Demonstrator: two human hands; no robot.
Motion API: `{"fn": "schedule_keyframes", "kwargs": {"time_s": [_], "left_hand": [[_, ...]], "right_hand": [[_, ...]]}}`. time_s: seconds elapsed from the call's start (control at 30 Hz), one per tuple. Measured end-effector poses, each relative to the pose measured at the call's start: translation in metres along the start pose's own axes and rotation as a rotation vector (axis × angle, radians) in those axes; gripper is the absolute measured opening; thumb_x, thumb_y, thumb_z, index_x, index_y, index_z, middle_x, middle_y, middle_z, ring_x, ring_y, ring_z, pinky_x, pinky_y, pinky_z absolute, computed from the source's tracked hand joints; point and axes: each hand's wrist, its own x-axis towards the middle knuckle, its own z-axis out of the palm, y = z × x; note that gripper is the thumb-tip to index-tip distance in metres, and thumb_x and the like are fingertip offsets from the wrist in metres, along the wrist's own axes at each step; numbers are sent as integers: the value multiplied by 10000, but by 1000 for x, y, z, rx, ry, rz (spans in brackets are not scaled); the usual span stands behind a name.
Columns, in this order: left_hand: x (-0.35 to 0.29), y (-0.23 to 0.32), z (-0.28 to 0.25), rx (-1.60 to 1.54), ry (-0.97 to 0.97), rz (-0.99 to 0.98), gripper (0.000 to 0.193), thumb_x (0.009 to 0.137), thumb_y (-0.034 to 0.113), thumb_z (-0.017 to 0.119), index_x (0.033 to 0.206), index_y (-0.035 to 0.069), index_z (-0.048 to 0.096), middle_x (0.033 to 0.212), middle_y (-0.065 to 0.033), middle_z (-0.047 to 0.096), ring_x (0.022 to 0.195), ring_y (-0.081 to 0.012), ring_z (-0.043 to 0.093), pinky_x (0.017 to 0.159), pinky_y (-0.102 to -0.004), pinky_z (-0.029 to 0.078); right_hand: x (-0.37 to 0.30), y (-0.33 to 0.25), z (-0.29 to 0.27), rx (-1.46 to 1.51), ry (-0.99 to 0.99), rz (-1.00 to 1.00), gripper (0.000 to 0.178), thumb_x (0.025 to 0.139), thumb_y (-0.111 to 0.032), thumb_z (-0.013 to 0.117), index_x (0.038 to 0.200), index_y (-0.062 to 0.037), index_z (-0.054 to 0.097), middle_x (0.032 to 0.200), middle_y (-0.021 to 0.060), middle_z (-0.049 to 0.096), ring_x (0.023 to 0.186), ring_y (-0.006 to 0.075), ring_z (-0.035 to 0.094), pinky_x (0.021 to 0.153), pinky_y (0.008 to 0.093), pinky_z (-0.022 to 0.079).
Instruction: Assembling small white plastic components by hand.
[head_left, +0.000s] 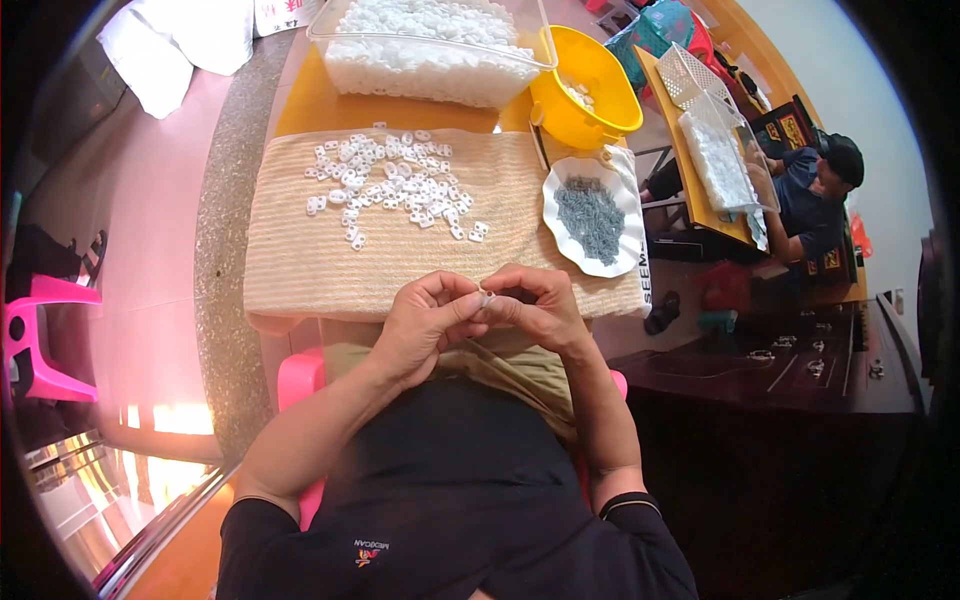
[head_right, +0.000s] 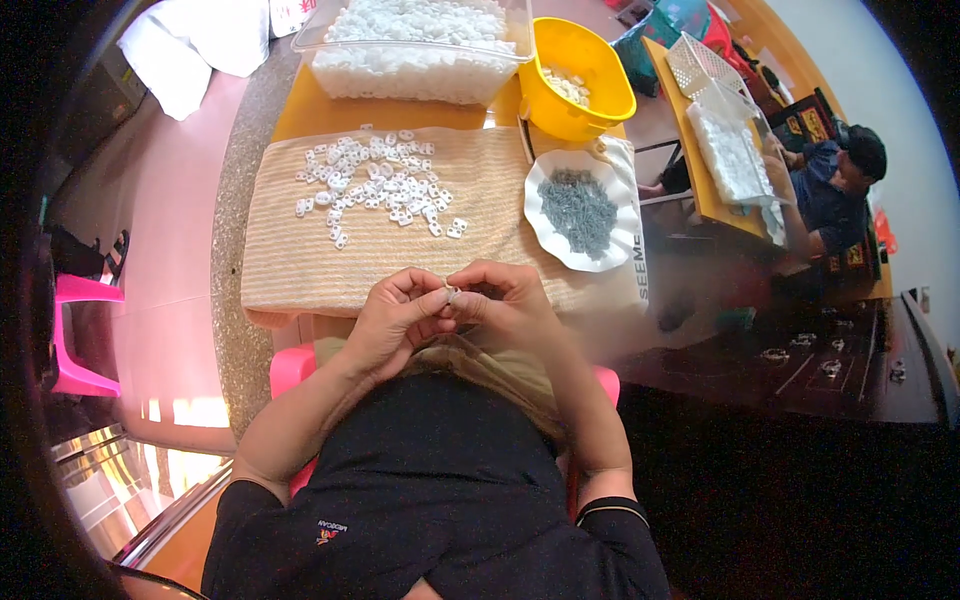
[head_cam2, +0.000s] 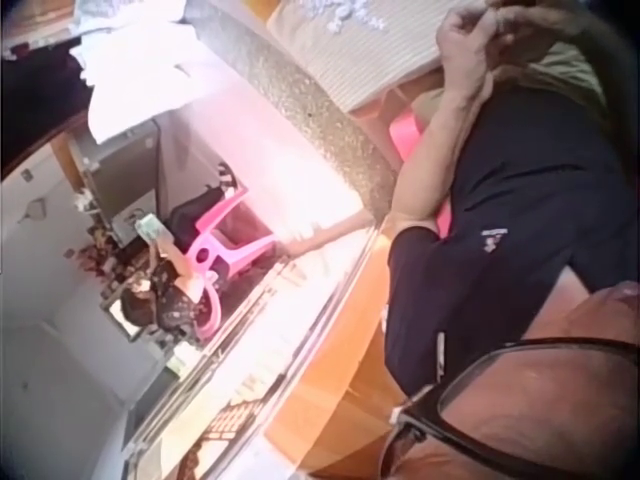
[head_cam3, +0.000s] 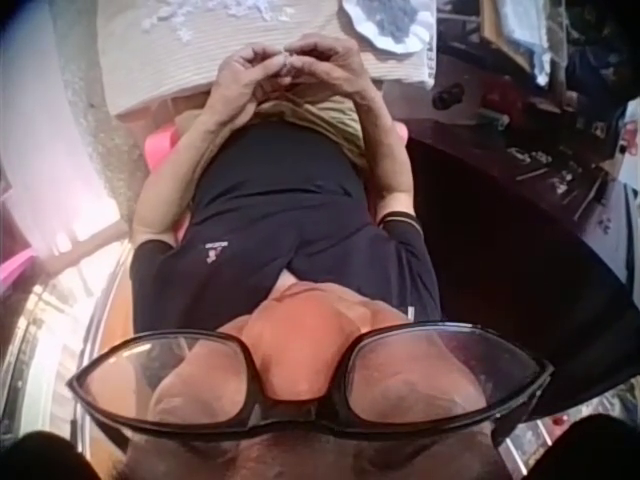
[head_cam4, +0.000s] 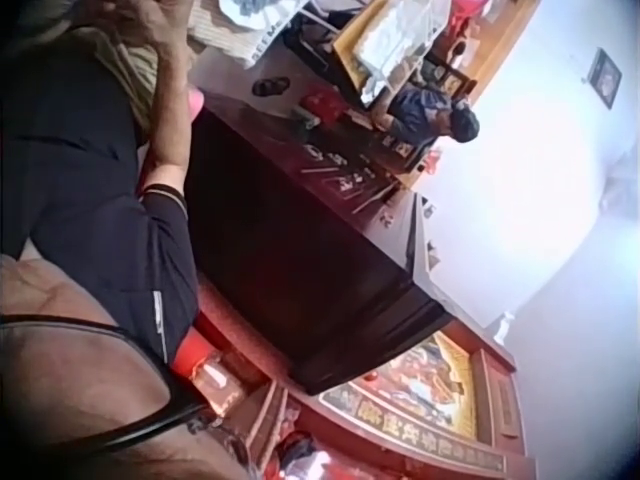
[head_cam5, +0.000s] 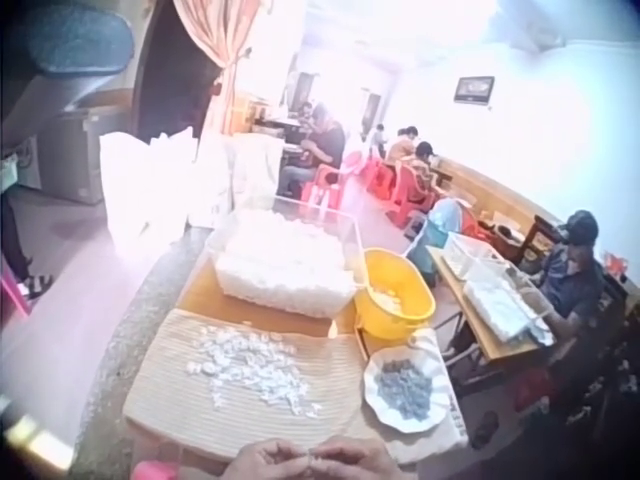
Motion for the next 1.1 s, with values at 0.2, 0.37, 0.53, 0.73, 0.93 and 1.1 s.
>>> {"fn": "schedule_keyframes", "kwargs": {"time_s": [0.2,0.37,0.53,0.73,0.93,1.1], "left_hand": [[-2,4,5,19,-7,-22,123,884,75,630,987,29,579,894,-65,648,797,-124,641,709,-251,573],[-2,4,4,23,-30,-35,130,885,74,629,994,34,569,888,-63,651,803,-121,645,704,-249,574],[-1,3,2,4,-8,-48,123,883,75,636,979,32,572,875,-63,652,778,-121,646,689,-248,576],[-1,2,1,-10,11,-44,125,878,75,646,970,29,575,864,-58,647,760,-118,641,683,-246,572],[-2,3,3,-4,33,-35,114,879,78,645,962,32,582,860,-50,646,757,-115,639,683,-245,572],[-1,2,1,7,33,-45,118,882,83,643,976,23,604,886,-61,655,772,-116,643,692,-247,572]], "right_hand": [[1,6,-4,30,1,9,117,859,9,640,963,60,629,895,87,650,819,145,659,717,252,540],[2,7,-4,32,-28,-30,118,868,-2,631,968,61,629,902,95,637,792,146,654,706,247,537],[2,7,-4,-29,-48,-70,131,884,-23,618,986,58,632,917,102,630,792,139,639,701,240,533],[3,13,-5,-26,-58,-77,134,897,-34,606,995,53,634,910,95,627,798,134,635,705,238,530],[2,12,-2,11,-19,-7,122,895,-26,608,991,46,629,919,82,621,798,127,639,712,239,532],[1,10,-1,83,2,-30,100,858,1,646,952,32,631,921,78,611,811,129,623,727,240,518]]}}
